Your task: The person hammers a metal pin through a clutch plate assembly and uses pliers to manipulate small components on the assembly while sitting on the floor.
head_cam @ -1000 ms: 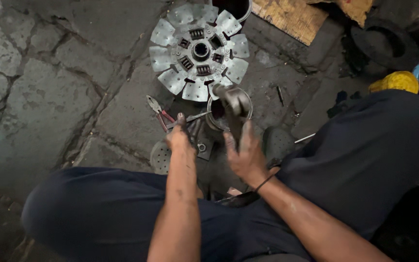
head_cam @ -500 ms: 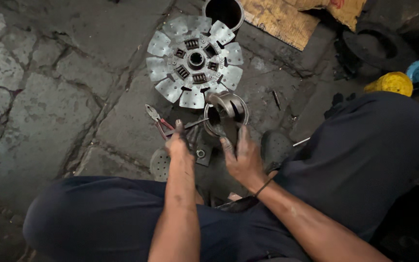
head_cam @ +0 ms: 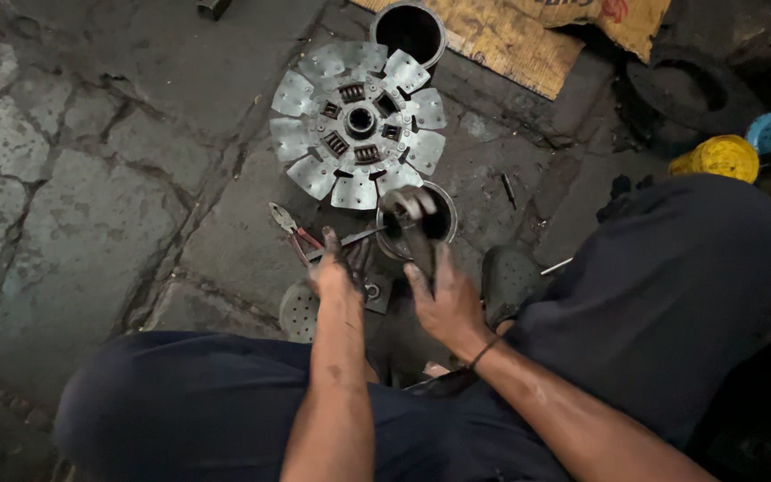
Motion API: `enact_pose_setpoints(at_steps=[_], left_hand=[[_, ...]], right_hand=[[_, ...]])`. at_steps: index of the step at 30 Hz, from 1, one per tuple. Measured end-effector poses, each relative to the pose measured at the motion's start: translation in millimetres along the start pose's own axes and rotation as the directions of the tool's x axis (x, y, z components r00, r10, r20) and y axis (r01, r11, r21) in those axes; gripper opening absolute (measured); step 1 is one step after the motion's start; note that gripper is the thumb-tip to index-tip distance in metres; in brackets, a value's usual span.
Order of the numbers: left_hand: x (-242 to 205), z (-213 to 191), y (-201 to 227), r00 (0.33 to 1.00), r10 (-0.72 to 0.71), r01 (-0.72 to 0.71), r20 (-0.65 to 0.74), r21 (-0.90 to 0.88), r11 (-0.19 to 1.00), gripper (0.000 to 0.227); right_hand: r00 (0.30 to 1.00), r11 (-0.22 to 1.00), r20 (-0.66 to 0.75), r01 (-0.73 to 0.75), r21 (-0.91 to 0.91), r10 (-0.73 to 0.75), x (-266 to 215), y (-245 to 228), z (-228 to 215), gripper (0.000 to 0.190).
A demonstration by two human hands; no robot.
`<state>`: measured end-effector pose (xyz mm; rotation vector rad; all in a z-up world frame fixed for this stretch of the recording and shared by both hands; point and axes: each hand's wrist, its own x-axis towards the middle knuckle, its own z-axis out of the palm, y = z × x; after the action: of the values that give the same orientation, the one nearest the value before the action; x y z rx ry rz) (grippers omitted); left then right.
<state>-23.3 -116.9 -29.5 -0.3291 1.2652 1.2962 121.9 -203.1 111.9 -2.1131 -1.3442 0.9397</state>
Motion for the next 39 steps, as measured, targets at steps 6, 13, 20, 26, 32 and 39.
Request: enact_pose_setpoints(at_steps=[6, 13, 20, 26, 32, 39], left_hand=[[2, -3, -6, 1.000, 0.017, -0.018, 0.014, 0.048, 0.999, 0.059], [0, 0, -4, 1.000, 0.017, -0.017, 0.020, -0.011, 1.000, 0.047], [1, 0, -3, 0.993, -0.076, 0.082, -0.085, 0.059, 0.995, 0.058], [-8, -4, -12, 0.910, 0.403, -0.400, 0.093, -0.049, 0.915, 0.085], [-32, 13, -1, 0.950, 0.292, -0.285, -0.108, 0.073, 0.956, 0.092], [-8, 9, -7, 0.936, 0.236, -0.127, -0.262, 0.375, 0.918, 0.082]], right_hand=[[0.851, 0.883, -0.249, 0.417, -0.214, -0.463, -1, 12, 10, 0.060], [0.986, 0.975, 0.153, -0.030, -0.219, 0.065, 0, 12, 11, 0.052], [0.993, 0.955, 0.117, 0.005, -0.296, 0.031, -1, 23, 13, 0.056], [0.979, 0.951, 0.183, -0.027, -0.308, 0.087, 5, 19, 12, 0.062], [0.986, 0.937, 0.159, 0.019, -0.349, 0.040, 5, 23, 18, 0.061], [0.990, 0.953, 0.140, 0.076, -0.292, -0.036, 4, 23, 16, 0.054]])
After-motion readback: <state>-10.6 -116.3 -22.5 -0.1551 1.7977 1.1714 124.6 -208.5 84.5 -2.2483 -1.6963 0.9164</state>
